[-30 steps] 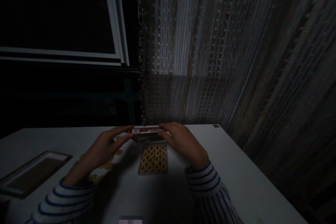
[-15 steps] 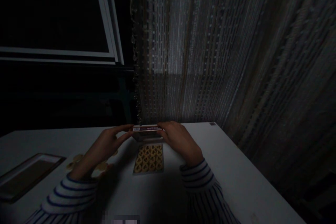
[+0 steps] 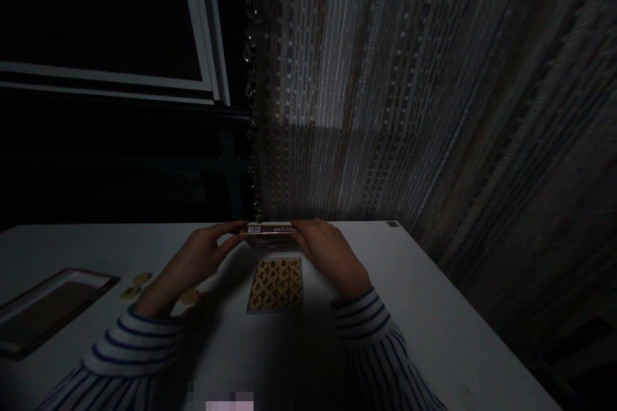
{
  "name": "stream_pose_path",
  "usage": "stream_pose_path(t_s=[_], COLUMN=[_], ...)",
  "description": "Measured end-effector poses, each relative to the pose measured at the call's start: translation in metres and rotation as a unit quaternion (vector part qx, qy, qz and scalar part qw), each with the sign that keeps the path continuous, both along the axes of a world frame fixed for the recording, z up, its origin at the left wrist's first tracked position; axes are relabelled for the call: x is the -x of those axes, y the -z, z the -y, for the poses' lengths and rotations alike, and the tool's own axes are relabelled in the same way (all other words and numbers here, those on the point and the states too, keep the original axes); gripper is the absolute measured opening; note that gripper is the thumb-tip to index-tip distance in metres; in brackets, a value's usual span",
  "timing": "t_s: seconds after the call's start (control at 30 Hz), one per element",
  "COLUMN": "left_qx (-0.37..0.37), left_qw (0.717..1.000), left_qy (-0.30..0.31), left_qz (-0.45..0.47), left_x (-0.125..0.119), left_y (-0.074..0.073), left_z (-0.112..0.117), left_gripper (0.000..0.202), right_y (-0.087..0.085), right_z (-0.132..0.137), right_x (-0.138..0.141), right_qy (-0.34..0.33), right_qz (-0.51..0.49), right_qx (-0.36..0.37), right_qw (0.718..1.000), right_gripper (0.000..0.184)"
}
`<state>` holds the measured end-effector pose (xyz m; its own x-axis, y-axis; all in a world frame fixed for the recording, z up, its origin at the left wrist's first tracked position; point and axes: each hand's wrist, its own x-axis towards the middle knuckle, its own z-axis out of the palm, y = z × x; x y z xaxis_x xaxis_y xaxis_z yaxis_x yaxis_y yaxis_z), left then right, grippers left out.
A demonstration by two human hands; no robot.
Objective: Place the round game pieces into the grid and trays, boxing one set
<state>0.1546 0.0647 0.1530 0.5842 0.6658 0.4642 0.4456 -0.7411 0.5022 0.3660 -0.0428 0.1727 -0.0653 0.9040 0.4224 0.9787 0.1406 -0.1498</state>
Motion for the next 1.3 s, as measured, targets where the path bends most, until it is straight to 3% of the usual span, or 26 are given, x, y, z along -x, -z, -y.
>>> stream_pose_path(t_s=[0.27,1.3], left_qx=[-0.007,-0.002], left_qw=[1.000,0.998], left_qy=[0.021,0.011], left_qz=[-0.007,-0.062], left_x=[-0.001,-0.008], left_y=[0.008,0.019], left_z=[-0.006,-0.008], left_gripper=[0.037,0.035], right_y=[0.006,0.015], right_z=[-0.004,-0.009], right_x=[-0.001,-0.005], right_qy=[-0.004,0.017], right_qz=[0.011,0.018], right_qx=[0.001,0.061], right_qw=[1.000,0.998], right_gripper=[0.033,0.030])
